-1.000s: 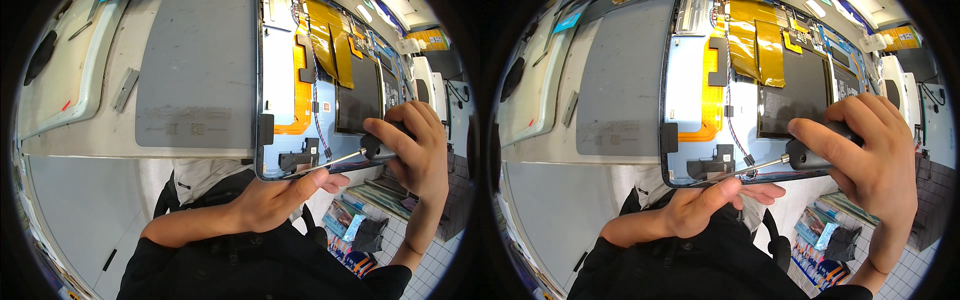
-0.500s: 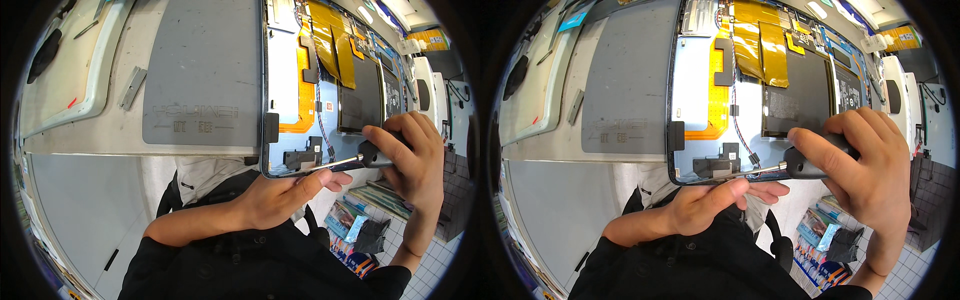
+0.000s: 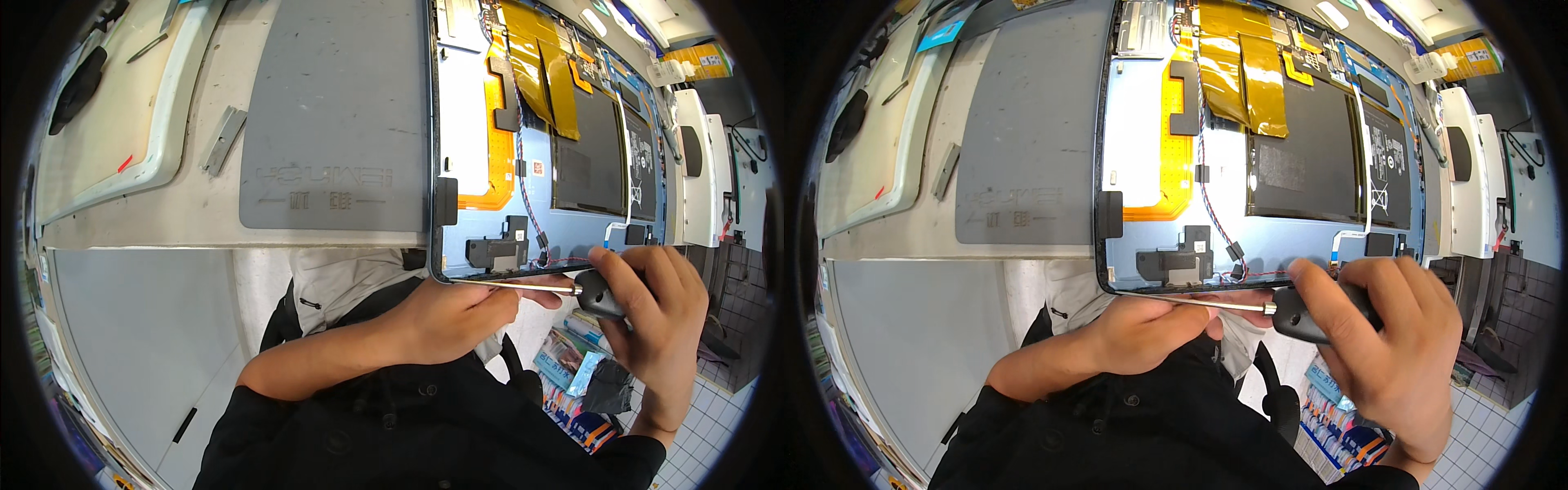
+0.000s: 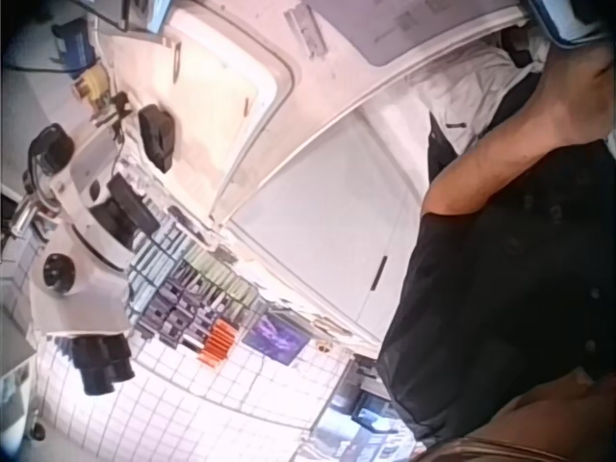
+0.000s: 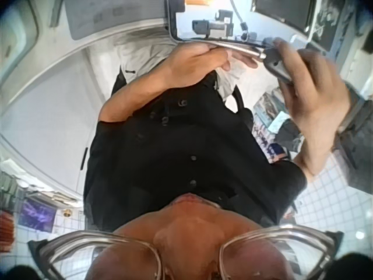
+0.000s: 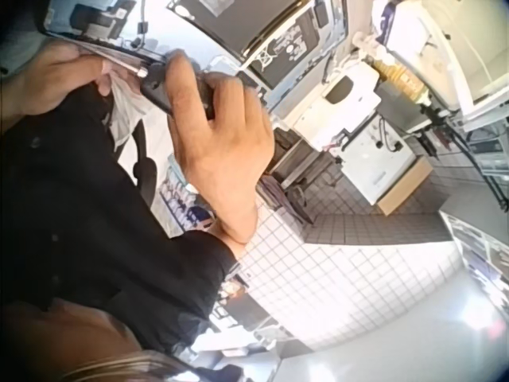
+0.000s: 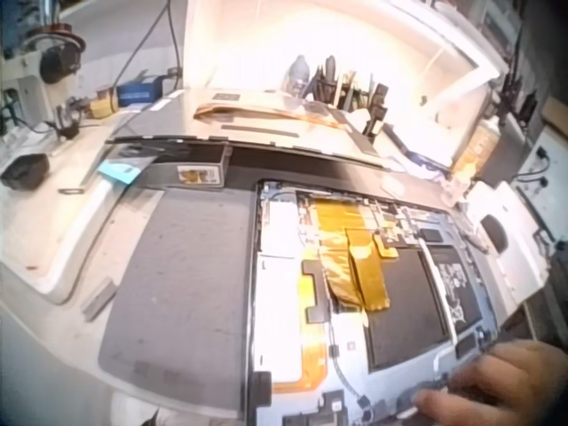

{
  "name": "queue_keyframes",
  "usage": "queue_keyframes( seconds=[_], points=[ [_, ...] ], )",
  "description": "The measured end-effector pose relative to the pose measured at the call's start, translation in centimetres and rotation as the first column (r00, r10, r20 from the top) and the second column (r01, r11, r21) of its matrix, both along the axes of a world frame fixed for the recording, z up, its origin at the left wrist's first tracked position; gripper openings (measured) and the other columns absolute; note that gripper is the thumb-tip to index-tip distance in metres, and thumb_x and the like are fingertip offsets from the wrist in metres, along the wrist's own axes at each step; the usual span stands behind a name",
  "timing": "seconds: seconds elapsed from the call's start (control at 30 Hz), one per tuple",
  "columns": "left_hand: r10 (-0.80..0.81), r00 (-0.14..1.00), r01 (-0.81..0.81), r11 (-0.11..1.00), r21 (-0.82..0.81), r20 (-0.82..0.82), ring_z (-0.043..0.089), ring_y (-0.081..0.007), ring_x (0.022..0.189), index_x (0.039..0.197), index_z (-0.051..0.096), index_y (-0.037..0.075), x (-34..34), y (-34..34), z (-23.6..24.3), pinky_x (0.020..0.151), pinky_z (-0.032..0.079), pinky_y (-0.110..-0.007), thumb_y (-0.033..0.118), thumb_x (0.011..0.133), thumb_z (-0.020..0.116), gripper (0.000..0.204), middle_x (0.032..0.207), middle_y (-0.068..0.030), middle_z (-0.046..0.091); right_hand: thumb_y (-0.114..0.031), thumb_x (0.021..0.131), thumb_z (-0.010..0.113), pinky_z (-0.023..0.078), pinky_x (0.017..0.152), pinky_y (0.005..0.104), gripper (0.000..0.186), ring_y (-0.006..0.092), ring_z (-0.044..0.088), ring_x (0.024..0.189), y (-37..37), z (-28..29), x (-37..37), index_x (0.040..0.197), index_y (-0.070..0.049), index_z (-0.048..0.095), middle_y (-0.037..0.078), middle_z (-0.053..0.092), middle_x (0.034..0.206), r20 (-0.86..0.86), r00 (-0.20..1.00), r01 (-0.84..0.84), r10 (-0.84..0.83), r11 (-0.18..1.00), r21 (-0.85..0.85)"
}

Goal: The person uses a screwdriver to remove screws from the back of a disassembled tablet. They then use a metal prying tool to carefully pry open the device's casing along the edges.

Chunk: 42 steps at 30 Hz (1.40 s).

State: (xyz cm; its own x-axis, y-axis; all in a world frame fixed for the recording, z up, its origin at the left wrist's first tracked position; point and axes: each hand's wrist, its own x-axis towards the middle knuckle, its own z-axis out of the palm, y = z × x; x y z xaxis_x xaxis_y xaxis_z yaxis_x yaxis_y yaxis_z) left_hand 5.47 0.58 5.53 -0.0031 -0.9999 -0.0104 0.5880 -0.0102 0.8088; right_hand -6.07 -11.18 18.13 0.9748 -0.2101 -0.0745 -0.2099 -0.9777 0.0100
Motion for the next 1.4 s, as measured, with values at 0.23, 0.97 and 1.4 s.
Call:
queue_keyframes(
  seconds=[0.23, 0.97, 1.4],
  points=[
    [-0.062, 0.997, 0.067, 0.985, -0.156, 0.039, 0.047, -0.0141, 0.104, 0.123, 0.038, 0.002, 0.1, -0.2, -1.0, 0.076, 0.038, -0.022, 0.010, 0.089, 0.029, 0.035, 0.122, -0.0068, 0.045, -0.006, 0.049, 0.062, 0.037, 0.049, 0.0311, 0.054, 0.0210, 0.047, 0.059, 1.6, -0.2, -0.8, 0.103, -0.009, 0.055, 0.006, 0.048, 0.072, -0.019, 0.998, 0.064, -0.064, 0.997, 0.035],
    [-0.119, 0.992, 0.118, 0.993, -0.013, -0.045, 0.046, -0.0125, 0.103, 0.116, 0.045, 0.003, 0.3, -0.5, -0.5, 0.076, 0.038, -0.021, 0.017, 0.091, 0.027, 0.034, 0.122, -0.0043, 0.045, -0.001, 0.052, 0.066, 0.042, 0.051, 0.0324, 0.062, 0.0244, 0.051, 0.061, 4.7, -1.1, -1.2, 0.111, -0.001, 0.047, 0.011, 0.051, 0.076, -0.021, 0.983, 0.181, -0.182, 0.983, -0.019],
    [-0.122, 0.992, 0.121, 0.993, 0.012, 0.014, 0.049, -0.0132, 0.100, 0.114, 0.044, -0.003, 1.8, 0.8, -0.4, 0.087, 0.038, -0.026, 0.000, 0.081, 0.038, 0.034, 0.115, -0.0093, 0.050, -0.005, 0.047, 0.071, 0.039, 0.048, 0.0325, 0.072, 0.0242, 0.048, 0.056, 4.3, -1.1, -1.0, 0.114, -0.001, 0.046, 0.010, 0.047, 0.068, -0.031, 0.978, 0.206, -0.204, 0.978, 0.046]
  ],
)
